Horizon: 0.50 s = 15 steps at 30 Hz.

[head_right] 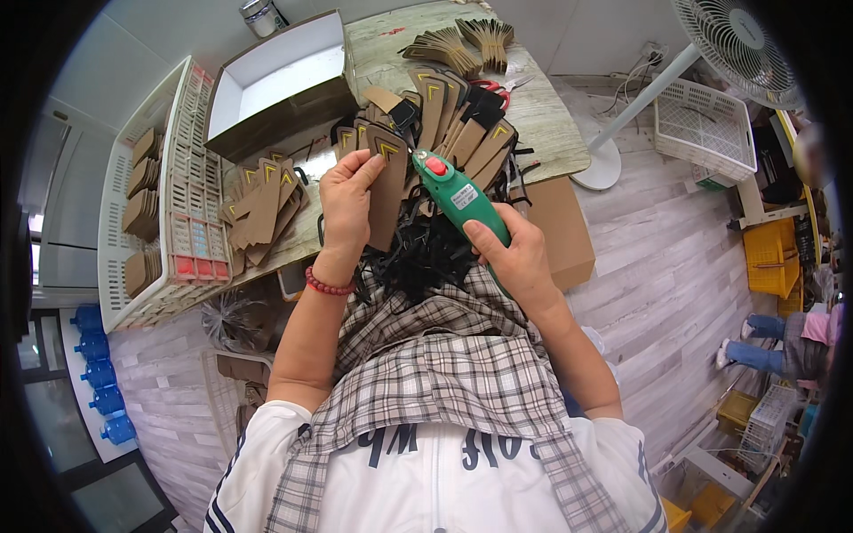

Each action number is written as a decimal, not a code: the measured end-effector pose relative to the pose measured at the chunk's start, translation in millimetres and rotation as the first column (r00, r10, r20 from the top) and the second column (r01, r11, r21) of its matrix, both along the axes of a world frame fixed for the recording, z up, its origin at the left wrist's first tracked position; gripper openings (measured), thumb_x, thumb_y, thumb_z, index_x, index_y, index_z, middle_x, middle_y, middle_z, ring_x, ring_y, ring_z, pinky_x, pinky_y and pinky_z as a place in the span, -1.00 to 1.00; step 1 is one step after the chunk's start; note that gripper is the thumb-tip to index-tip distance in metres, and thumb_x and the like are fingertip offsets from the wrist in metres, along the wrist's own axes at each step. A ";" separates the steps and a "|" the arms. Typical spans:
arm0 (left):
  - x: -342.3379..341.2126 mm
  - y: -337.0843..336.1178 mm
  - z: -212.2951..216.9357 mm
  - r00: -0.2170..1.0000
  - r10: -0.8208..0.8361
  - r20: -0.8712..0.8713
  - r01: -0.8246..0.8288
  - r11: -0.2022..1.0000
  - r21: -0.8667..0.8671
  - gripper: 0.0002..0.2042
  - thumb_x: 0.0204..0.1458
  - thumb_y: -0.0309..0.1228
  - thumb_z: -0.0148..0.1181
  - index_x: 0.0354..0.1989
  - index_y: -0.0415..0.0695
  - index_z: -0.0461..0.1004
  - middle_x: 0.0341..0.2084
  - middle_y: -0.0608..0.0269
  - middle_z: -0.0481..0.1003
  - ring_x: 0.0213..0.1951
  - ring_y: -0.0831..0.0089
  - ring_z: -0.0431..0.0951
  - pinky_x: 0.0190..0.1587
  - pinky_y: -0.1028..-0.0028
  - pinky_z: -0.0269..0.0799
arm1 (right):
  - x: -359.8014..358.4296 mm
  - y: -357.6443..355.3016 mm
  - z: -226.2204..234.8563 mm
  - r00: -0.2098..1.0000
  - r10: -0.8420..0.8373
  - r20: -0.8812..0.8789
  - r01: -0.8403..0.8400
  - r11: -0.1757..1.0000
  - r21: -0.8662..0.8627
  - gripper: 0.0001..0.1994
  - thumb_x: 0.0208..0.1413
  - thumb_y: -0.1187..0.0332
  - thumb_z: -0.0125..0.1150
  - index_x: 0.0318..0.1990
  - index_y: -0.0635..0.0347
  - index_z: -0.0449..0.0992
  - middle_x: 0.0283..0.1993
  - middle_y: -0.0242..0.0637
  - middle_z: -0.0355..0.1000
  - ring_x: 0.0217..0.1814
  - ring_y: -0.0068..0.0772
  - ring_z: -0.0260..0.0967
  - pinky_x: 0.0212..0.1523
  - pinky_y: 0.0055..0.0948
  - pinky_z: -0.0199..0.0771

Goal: The person uses a hot glue gun to apply glue to small rectangular cardboard pieces and attaches them to black fabric strips. They handle each piece one at a time, applying glue and pressing it onto the fabric, then placing the finished items on the table.

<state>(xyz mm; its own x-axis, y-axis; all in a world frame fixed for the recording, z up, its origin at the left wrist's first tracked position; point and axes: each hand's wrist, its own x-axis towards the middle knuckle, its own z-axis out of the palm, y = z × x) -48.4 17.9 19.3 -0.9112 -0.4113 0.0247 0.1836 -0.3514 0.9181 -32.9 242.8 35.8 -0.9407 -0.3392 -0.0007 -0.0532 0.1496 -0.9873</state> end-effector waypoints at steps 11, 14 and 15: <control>-1.2 -13.8 5.6 1.000 0.019 0.003 -0.016 0.910 -0.415 -0.88 0.10 -0.52 0.12 -0.31 -0.34 0.52 -0.49 0.36 0.48 -0.42 0.65 0.38 -0.32 0.59 0.31 | 0.9 0.4 -3.3 1.000 0.022 0.002 -0.022 1.000 -0.016 -0.65 0.14 0.16 0.24 -0.14 0.32 0.49 -0.50 -0.42 0.40 -0.54 -0.70 0.29 -0.51 -0.65 0.32; -1.1 -16.6 2.2 1.000 -0.024 -0.018 0.013 0.878 -0.479 -0.88 0.08 -0.53 0.13 -0.31 -0.36 0.50 -0.50 0.28 0.48 -0.42 0.57 0.41 -0.31 0.56 0.33 | 0.4 0.9 -3.8 1.000 0.024 0.012 -0.023 0.999 -0.030 -0.66 0.14 0.16 0.24 -0.14 0.31 0.49 -0.50 -0.42 0.39 -0.55 -0.69 0.29 -0.52 -0.65 0.32; -0.3 -16.8 2.9 0.999 -0.026 -0.018 0.013 0.850 -0.526 -0.89 0.09 -0.54 0.13 -0.31 -0.35 0.50 -0.49 0.33 0.48 -0.41 0.61 0.40 -0.30 0.59 0.32 | 0.4 1.0 -3.6 1.000 0.019 0.015 -0.019 0.999 -0.028 -0.66 0.14 0.17 0.24 -0.14 0.31 0.49 -0.50 -0.42 0.39 -0.55 -0.70 0.29 -0.52 -0.65 0.32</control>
<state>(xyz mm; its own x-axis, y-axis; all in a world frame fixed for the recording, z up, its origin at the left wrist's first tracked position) -48.6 1.0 22.2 -0.9153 -0.3128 0.2536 0.2055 0.1788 0.9622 -32.5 243.8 32.2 -0.9340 -0.3572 -0.0051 -0.0409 0.1211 -0.9918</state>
